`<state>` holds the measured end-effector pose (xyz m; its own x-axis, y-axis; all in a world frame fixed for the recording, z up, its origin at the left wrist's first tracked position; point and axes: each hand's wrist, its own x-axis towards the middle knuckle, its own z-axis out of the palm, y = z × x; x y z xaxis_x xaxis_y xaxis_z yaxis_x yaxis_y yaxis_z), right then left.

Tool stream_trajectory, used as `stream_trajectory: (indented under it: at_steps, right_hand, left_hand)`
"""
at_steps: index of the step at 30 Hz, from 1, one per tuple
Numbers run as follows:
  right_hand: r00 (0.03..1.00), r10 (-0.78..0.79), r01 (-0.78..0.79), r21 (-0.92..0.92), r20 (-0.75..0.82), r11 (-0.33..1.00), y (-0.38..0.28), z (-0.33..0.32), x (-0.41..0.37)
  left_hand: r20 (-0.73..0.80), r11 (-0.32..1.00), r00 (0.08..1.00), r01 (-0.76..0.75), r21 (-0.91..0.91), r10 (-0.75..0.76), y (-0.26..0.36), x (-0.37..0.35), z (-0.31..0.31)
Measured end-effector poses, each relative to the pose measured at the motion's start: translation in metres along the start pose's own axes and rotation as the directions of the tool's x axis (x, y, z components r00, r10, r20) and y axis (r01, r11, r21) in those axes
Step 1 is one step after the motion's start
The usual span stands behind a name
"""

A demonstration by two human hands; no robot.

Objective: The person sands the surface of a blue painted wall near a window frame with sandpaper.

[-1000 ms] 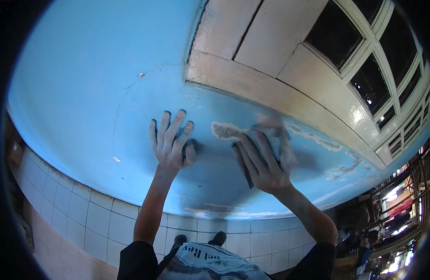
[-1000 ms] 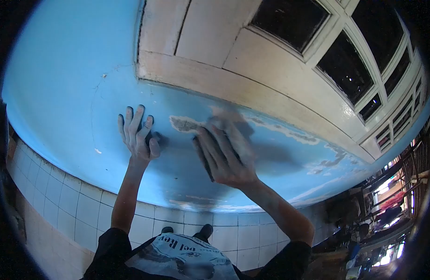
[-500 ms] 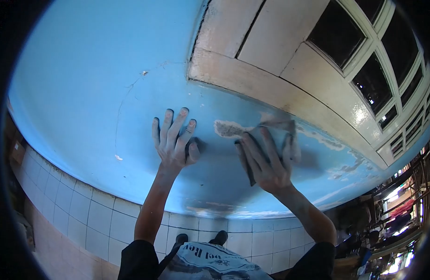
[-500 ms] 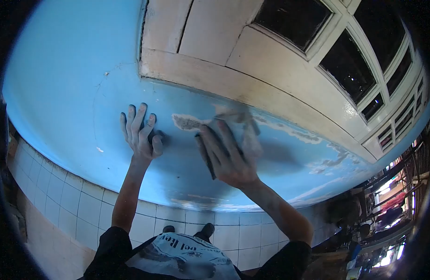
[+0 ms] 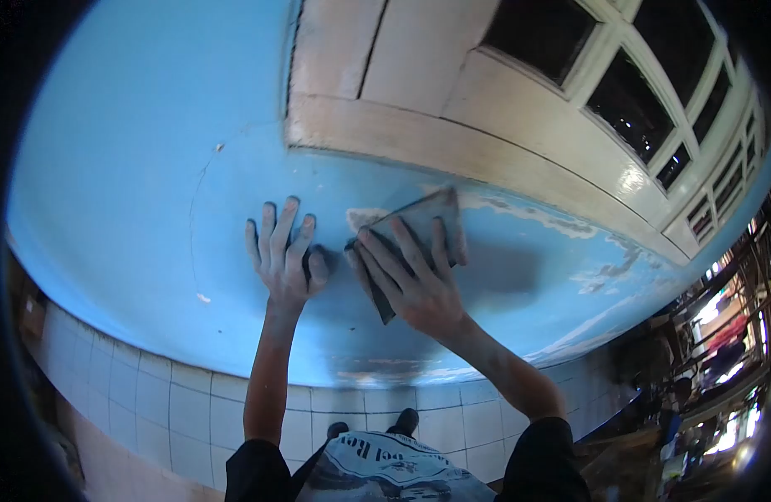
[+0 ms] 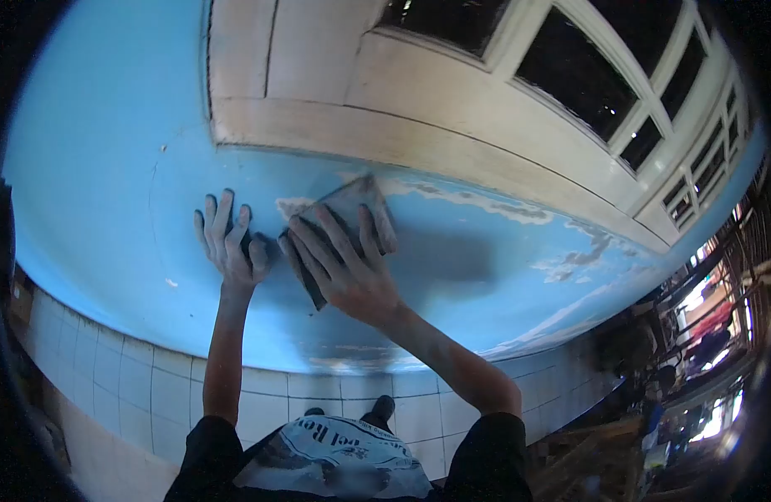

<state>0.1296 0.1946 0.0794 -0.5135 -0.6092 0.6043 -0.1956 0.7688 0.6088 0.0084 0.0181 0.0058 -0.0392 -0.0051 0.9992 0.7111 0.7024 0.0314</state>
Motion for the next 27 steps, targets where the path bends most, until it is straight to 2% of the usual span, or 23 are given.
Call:
stream_trajectory:
  at_steps: [2, 4, 5, 6, 7, 8, 10, 11, 13, 14, 16, 19, 20, 23, 24, 25, 27]
  right_hand:
    - [0.999, 0.043, -0.043, 0.033, -0.005, 0.999, 0.003, 0.003, -0.014]
    - [0.976, 0.208, -0.201, 0.106, -0.062, 0.974, 0.024, 0.001, -0.038]
    - [0.975, 0.212, -0.206, 0.092, -0.067, 0.974, 0.033, -0.004, -0.045]
    - [0.883, 0.437, -0.403, 0.197, -0.172, 0.894, 0.040, -0.009, -0.052]
    - [0.728, 0.640, -0.562, 0.321, -0.246, 0.763, 0.043, -0.014, -0.058]
    - [0.714, 0.650, -0.579, 0.301, -0.261, 0.757, 0.037, -0.012, -0.062]
    - [0.760, 0.606, -0.463, 0.459, -0.235, 0.758, 0.010, 0.012, -0.069]
    - [0.750, 0.617, -0.479, 0.448, -0.238, 0.755, 0.007, 0.021, -0.087]
    - [0.825, 0.560, -0.467, 0.456, -0.084, 0.757, 0.009, 0.027, -0.105]
    - [0.824, 0.559, -0.465, 0.451, -0.094, 0.762, 0.019, 0.023, -0.107]
    - [0.617, 0.700, -0.595, 0.370, -0.358, 0.714, 0.041, 0.016, -0.103]
    - [0.599, 0.735, -0.596, 0.435, -0.318, 0.675, 0.034, 0.018, -0.098]
    - [0.643, 0.724, -0.605, 0.413, -0.250, 0.681, 0.028, 0.003, -0.093]
    - [0.671, 0.679, -0.621, 0.274, -0.299, 0.734, 0.034, -0.006, -0.110]
    - [0.594, 0.750, -0.711, 0.246, -0.293, 0.659, 0.043, -0.006, -0.116]
    - [0.588, 0.751, -0.715, 0.241, -0.299, 0.656, 0.052, -0.008, -0.112]
    - [0.481, 0.817, -0.781, 0.268, -0.317, 0.564, 0.064, -0.017, -0.105]
  left_hand:
    - [-0.005, 1.000, 1.000, -0.012, -0.005, 0.012, 0.000, 0.000, 0.001]
    - [-0.008, 1.000, 1.000, -0.017, -0.008, 0.017, -0.002, -0.001, 0.000]
    - [-0.006, 1.000, 1.000, -0.014, -0.001, 0.014, -0.002, -0.002, 0.001]
    - [-0.004, 1.000, 1.000, -0.011, 0.005, 0.011, -0.002, -0.003, 0.001]
    - [-0.009, 1.000, 1.000, -0.017, -0.009, 0.017, -0.003, -0.004, 0.000]
    - [-0.003, 1.000, 1.000, -0.011, -0.004, 0.011, -0.002, -0.003, 0.001]
    - [-0.009, 1.000, 1.000, 0.000, 0.009, 0.000, -0.003, -0.003, 0.001]
    - [-0.007, 1.000, 1.000, -0.011, -0.010, 0.011, -0.004, -0.003, 0.001]
    - [-0.006, 1.000, 1.000, 0.003, 0.005, -0.003, -0.004, -0.003, 0.001]
    - [-0.015, 1.000, 1.000, -0.001, 0.003, 0.001, -0.003, -0.003, 0.001]
    - [-0.008, 1.000, 1.000, 0.010, 0.022, -0.009, -0.004, -0.004, 0.002]
    - [-0.004, 1.000, 1.000, -0.012, 0.018, 0.012, -0.004, -0.001, 0.000]
    - [-0.005, 1.000, 1.000, -0.022, 0.000, 0.022, -0.003, 0.000, -0.001]
    - [-0.011, 1.000, 0.999, -0.030, 0.005, 0.030, -0.003, 0.003, -0.001]
    - [-0.006, 1.000, 1.000, -0.025, 0.012, 0.025, -0.002, 0.002, -0.001]
    - [0.002, 1.000, 1.000, -0.019, 0.020, 0.019, -0.001, 0.002, -0.001]
    - [0.008, 1.000, 1.000, -0.015, 0.016, 0.015, -0.001, 0.002, -0.002]
